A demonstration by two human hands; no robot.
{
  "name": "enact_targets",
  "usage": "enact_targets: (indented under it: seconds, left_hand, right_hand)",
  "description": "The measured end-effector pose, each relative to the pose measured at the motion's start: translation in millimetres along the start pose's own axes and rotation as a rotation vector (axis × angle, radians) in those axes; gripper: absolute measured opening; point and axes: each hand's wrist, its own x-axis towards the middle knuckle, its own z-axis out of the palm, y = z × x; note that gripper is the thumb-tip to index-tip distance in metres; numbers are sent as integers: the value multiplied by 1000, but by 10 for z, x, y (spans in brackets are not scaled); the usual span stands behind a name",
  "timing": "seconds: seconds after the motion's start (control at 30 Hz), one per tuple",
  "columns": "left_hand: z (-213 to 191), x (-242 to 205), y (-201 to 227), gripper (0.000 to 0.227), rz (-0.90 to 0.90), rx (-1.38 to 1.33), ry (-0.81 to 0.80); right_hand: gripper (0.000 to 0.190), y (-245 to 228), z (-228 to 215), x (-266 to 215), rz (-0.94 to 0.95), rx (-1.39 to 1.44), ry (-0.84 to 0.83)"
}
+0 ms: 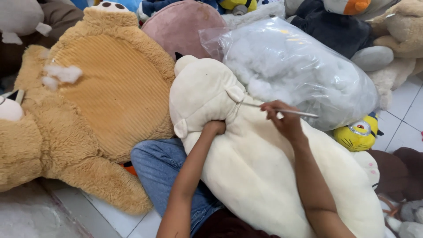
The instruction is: The person sits on the floor and uses a metal rod to push white stuffing into a large white stuffed animal. The person repeatedly inserts the rod into an opening and pushes the stuffing inside.
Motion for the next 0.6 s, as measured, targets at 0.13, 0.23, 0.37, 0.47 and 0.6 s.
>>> enact_targets:
  seconds: [0.13,0.23,0.37,0.47,0.6]
  left_hand:
    - [-365,-303,201,25,-14,-58,19]
    - [-750,-646,455,28,-18,-95,35]
    - [-1452,-1142,854,33,-9,-131,50]
    - [-1819,-1467,1077,37,-1,-163,47]
    - [-2051,-1730,1160,43,-7,-220,49]
  right_hand:
    - [11,232,-187,42,-25,-135,150]
    - [11,453,-183,22,49,-272,269]
    - [14,756,-34,-30,195,-279,145]
    - [18,771,31,-54,252,-262,87]
    - [22,708,12,-1,-4,-302,308]
